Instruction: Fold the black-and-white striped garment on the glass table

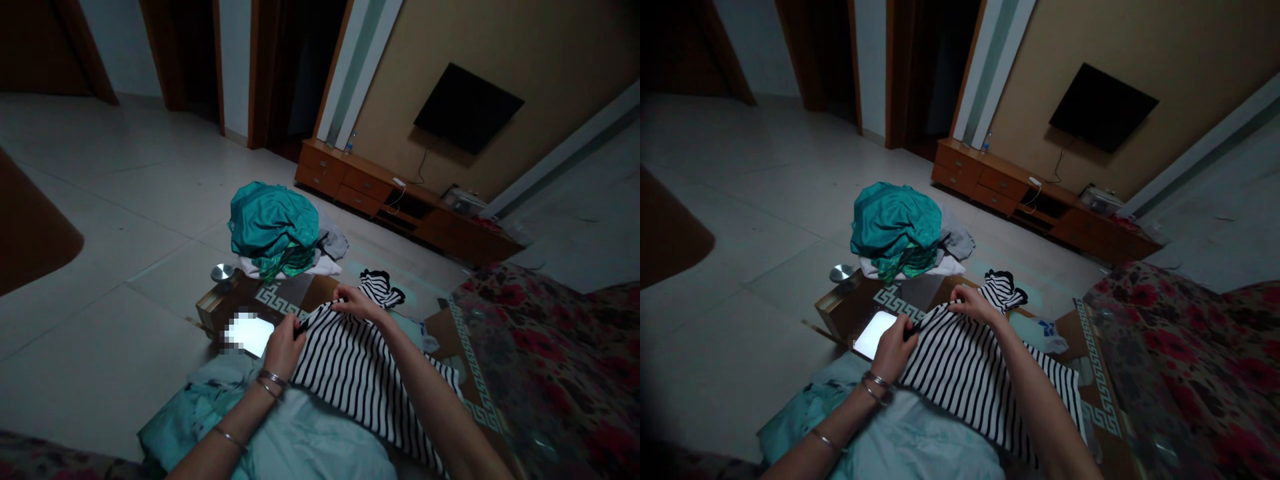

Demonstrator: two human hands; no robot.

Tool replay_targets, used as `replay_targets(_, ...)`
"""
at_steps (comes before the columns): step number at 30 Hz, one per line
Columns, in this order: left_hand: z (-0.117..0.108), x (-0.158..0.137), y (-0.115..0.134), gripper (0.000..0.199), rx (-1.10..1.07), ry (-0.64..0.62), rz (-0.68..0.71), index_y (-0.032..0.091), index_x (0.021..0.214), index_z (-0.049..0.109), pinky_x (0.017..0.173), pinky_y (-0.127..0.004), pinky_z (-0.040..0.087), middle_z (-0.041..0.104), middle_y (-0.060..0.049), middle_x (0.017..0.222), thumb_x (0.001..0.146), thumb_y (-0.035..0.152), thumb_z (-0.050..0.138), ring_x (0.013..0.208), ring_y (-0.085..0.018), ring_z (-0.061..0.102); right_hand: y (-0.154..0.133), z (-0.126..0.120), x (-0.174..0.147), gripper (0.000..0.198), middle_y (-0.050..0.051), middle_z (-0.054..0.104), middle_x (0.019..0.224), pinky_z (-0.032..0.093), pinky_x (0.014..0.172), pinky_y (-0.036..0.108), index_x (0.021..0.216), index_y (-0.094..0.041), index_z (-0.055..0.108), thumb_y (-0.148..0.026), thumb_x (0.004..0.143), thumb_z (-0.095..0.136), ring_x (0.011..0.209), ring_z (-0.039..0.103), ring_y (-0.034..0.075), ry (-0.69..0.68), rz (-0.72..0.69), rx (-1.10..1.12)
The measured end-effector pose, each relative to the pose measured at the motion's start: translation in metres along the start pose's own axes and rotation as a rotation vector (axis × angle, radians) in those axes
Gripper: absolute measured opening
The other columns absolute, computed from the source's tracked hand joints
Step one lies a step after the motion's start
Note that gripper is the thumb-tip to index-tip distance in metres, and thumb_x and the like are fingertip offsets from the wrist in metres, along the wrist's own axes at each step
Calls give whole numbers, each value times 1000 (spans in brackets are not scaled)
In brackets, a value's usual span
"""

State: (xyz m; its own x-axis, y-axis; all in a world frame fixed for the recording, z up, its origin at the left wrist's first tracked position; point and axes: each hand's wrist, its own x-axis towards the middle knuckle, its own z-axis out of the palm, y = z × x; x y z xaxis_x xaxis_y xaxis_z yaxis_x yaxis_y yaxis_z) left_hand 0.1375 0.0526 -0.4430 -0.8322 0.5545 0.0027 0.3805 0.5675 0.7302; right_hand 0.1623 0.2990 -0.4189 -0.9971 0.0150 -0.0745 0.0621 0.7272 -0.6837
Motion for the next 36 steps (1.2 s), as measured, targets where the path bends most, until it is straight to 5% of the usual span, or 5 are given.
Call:
replay_targets(4,-14,12,-5,21,127,61,-46,17,105,45,66,-27,41,60,-4,86,86,25,48,80,-20,60,6,2,8,6,-1,60,77,37,66,24,84,-17,60,-20,78,60,72,52,13,156,-7,-161)
replay_targets(8,-20,17,11,32,327,195,235,15,113,51,91,-37,40,55,-12,117,82,11,48,112,-25,50,7,15,12,16,5,65,93,39,82,31,91,-19,63,-12,81,53,91,54,19,361,-106,-371)
replay_targets(13,11,26,34,29,338,-159,649,20,114,59,105,-40,32,54,-7,129,88,18,46,123,-22,44,15,27,-29,25,8,64,95,42,85,34,97,-17,63,-13,87,41,93,54,20,700,30,-368)
replay_targets(22,68,32,27,71,562,-197,547,24,140,42,110,-60,11,22,-15,153,80,60,53,142,-36,10,99,26,-136,44,13,45,140,29,107,40,131,-14,50,-32,93,38,130,38,23,648,448,-568)
replay_targets(36,102,38,53,67,583,-246,628,23,143,37,113,-58,12,20,-6,154,86,59,39,142,-28,13,131,-107,-66,38,15,62,120,38,98,30,114,-12,64,-32,85,50,114,54,23,709,707,-274)
